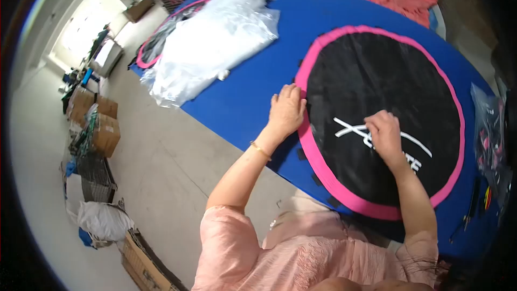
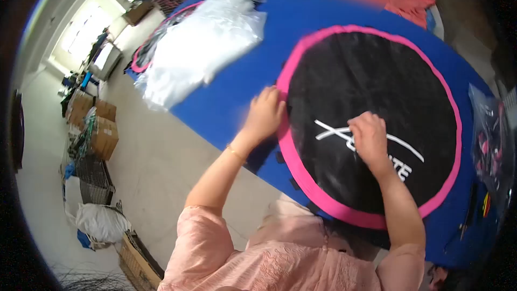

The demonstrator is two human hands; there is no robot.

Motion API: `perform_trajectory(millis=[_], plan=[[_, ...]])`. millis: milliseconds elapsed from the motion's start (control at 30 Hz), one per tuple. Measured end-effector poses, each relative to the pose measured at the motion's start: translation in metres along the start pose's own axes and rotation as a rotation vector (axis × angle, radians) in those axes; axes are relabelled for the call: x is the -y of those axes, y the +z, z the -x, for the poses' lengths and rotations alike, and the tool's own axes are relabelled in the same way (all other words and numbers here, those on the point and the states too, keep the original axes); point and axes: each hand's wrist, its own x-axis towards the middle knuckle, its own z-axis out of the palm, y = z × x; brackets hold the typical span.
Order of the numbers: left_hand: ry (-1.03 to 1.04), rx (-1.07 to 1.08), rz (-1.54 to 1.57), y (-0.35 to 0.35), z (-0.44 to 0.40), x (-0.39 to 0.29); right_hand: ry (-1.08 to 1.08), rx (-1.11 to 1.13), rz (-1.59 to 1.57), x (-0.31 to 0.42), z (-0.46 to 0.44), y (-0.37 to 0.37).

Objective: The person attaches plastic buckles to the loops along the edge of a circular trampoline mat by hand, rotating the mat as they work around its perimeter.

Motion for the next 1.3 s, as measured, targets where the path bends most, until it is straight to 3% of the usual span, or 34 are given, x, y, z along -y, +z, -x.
perform_trajectory(millis=[100, 200, 467, 700, 933, 1300], plan=[[-0.097, 0.062, 0.018, 0.025, -0.023, 0.014, -0.064, 0.053, -0.048, 0.028, -0.028, 0.029], [-0.05, -0.01, -0.074, 0.04, -0.027, 0.016, -0.099, 0.097, -0.086, 0.048, -0.05, 0.059], [-0.03, -0.074, -0.094, 0.044, -0.023, 0.017, 0.025, 0.093, -0.105, 0.063, -0.092, 0.099], [-0.054, -0.046, -0.072, 0.043, -0.023, 0.016, -0.062, 0.129, -0.087, 0.08, -0.082, 0.103], [-0.061, -0.06, -0.054, 0.039, -0.024, 0.014, 0.061, 0.102, -0.052, 0.074, -0.1, 0.105], [-0.077, -0.016, -0.05, 0.034, -0.028, 0.013, 0.013, 0.12, -0.025, 0.063, -0.09, 0.095]])
